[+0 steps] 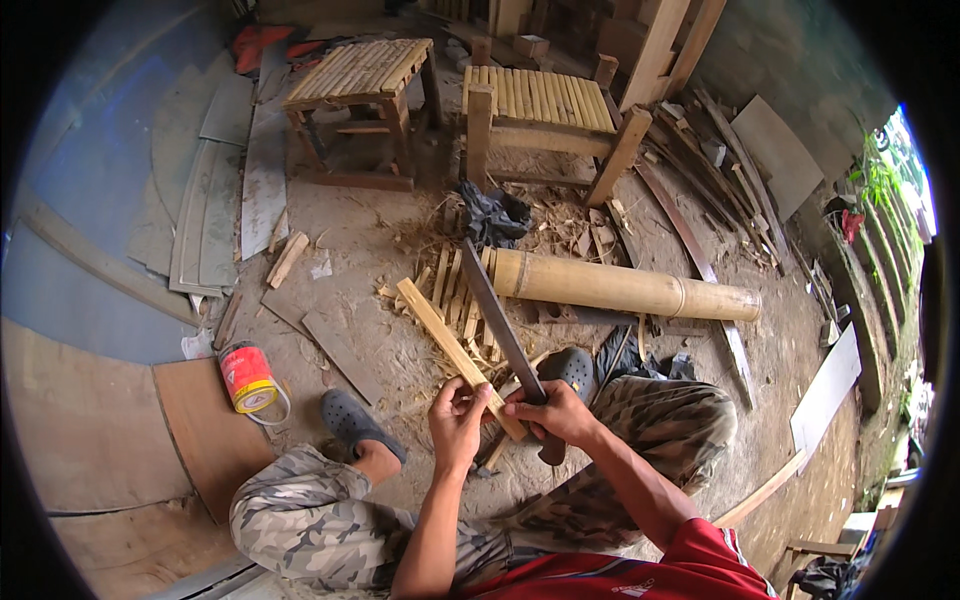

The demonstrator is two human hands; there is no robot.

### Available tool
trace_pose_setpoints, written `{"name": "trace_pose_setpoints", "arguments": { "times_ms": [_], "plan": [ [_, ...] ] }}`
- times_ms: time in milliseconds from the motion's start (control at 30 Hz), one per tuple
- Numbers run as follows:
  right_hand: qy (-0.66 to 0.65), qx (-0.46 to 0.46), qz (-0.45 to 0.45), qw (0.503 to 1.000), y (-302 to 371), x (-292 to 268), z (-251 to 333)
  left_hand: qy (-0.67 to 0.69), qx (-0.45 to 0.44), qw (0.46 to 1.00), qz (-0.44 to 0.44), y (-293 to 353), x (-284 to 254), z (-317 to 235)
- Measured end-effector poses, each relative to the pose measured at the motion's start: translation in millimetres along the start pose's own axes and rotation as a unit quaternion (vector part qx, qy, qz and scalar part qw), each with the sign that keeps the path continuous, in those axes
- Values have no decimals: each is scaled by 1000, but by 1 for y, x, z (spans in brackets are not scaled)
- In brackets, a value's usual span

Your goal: The person sits on the floor and uses a knife to shave and shape a small bamboo stick. They repeatedly scrape the surface, rotate the stick, and occasionally test fit the piece against a nearby bamboo stool.

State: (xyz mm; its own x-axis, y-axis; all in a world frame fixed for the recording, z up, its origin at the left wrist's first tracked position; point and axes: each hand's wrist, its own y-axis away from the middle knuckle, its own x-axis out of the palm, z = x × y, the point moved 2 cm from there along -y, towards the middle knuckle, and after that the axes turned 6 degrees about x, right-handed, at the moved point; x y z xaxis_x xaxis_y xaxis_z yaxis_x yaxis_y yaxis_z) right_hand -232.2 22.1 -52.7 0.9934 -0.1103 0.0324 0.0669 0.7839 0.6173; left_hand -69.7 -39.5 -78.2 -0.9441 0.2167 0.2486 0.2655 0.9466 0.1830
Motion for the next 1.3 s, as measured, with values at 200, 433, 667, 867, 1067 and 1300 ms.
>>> {"name": "trace_pose_setpoints", "arguments": {
  "times_ms": [200, 433, 667, 867, 1067, 1300],
  "plan": [
    [16, -22, -22, 999, -5, 10, 0, -47, 11, 999, -1, 2, -6, 3],
    [15, 6, -61, 998, -10, 23, -3, -162, 49, 986, 16, 1, -23, 14],
    [-124, 12, -39, 991, -25, 21, -3, -277, 58, 957, 63, -3, -35, 2],
    [-172, 13, -98, 980, -27, 0, 23, -352, 140, 923, 66, -1, -30, -8],
    [-272, 0, -99, 957, -19, -15, 36, -416, 107, 899, 85, -5, -26, -23],
    [-311, -21, -122, 942, -19, -44, 38, -403, 96, 902, 121, -4, -43, -12]
  ]
}}
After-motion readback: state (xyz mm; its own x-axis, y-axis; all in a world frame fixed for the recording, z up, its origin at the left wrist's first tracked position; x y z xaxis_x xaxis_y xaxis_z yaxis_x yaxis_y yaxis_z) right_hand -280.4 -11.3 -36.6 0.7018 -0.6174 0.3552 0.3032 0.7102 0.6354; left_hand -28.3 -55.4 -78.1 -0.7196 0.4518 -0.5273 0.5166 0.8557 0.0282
